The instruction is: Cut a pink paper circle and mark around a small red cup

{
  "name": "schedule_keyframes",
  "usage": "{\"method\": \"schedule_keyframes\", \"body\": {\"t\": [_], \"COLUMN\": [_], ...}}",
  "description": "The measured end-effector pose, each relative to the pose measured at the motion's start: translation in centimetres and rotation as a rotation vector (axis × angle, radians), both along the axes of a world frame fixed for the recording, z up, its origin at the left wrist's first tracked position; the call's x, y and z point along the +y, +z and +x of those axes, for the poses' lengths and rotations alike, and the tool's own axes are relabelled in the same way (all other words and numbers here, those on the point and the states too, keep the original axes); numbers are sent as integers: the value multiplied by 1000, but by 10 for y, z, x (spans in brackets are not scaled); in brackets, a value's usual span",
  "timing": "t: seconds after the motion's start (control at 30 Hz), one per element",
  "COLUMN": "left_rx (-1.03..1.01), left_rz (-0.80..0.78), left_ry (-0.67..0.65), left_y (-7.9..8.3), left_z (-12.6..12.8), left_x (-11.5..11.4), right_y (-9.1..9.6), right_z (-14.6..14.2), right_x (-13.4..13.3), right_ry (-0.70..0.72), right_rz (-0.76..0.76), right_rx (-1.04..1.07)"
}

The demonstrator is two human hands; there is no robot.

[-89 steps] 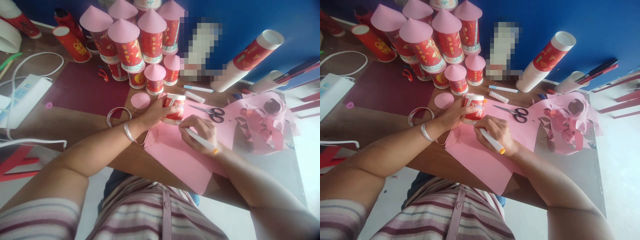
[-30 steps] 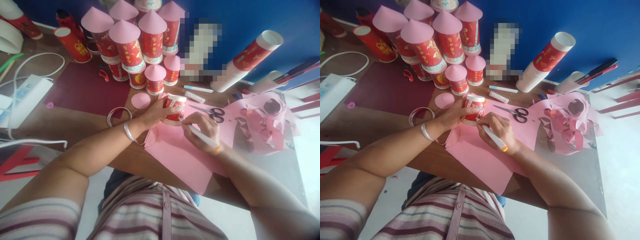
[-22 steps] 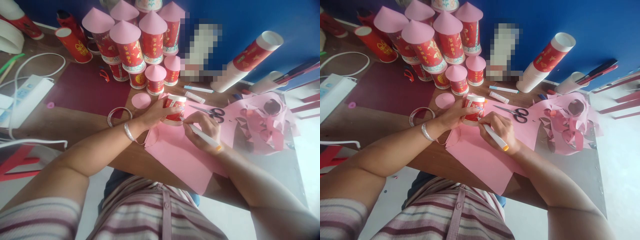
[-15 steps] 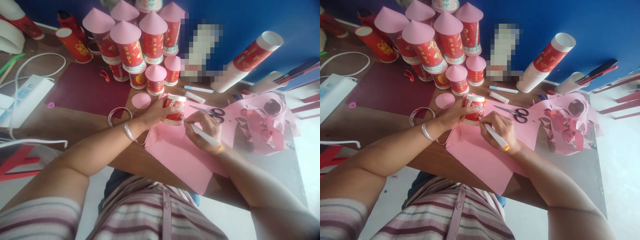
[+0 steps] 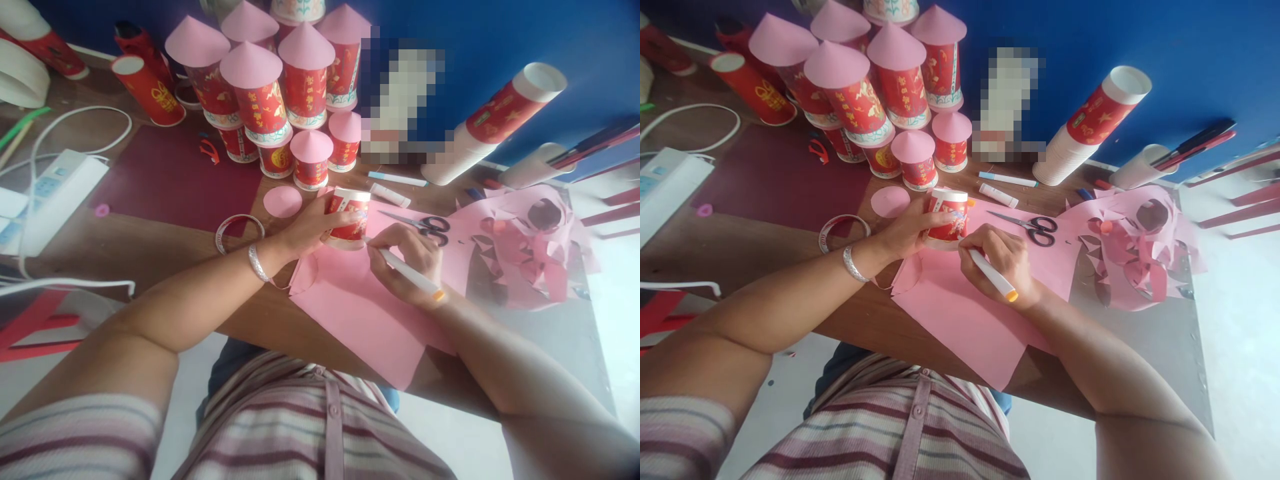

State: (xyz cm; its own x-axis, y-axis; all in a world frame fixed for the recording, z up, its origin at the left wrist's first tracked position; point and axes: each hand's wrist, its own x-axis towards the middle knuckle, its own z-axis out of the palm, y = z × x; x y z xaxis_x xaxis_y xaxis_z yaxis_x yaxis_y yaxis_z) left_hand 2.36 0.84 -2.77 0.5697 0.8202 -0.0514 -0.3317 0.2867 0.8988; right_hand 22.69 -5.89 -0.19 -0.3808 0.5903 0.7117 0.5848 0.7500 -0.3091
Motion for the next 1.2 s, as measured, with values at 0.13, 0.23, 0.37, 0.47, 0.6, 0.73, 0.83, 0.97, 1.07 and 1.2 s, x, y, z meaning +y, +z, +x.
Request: {"method": "schedule_keyframes", "body": {"t": [0.13, 0.23, 0.37, 0.47, 0.6, 0.73, 0.83, 0.97, 1.07, 1.2], "left_rx": [-7, -4, -5, -13, -12, -2, -4, -3, -6, -7], "left_rz": [-21, -43, -36, -23, -9, 1, 7, 1, -8, -16], "left_ry": [0, 1, -8, -5, -13, 2, 6, 4, 26, 28], "left_y": [3, 6, 7, 6, 6, 7, 7, 7, 8, 6], "left_z": [2, 2, 2, 2, 1, 1, 2, 2, 2, 1], "left_x": [-1, -2, -2, -1, -1, -1, -1, -1, -2, -2], "right_y": [0, 0, 1, 1, 1, 0, 0, 0, -1, -2], "right_z": [-1, -1, -1, -1, -3, -3, -2, -1, 1, 1], "right_x": [-1, -1, -2, -2, -3, -3, -2, -1, 0, 0], "right_ry": [1, 2, 10, 11, 3, 13, 18, 18, 4, -15], "right_rz": [-3, -5, -8, -8, -16, -13, -7, 0, 0, -5], "right_rx": [-1, 4, -4, -8, -3, 7, 11, 1, -12, -29]}}
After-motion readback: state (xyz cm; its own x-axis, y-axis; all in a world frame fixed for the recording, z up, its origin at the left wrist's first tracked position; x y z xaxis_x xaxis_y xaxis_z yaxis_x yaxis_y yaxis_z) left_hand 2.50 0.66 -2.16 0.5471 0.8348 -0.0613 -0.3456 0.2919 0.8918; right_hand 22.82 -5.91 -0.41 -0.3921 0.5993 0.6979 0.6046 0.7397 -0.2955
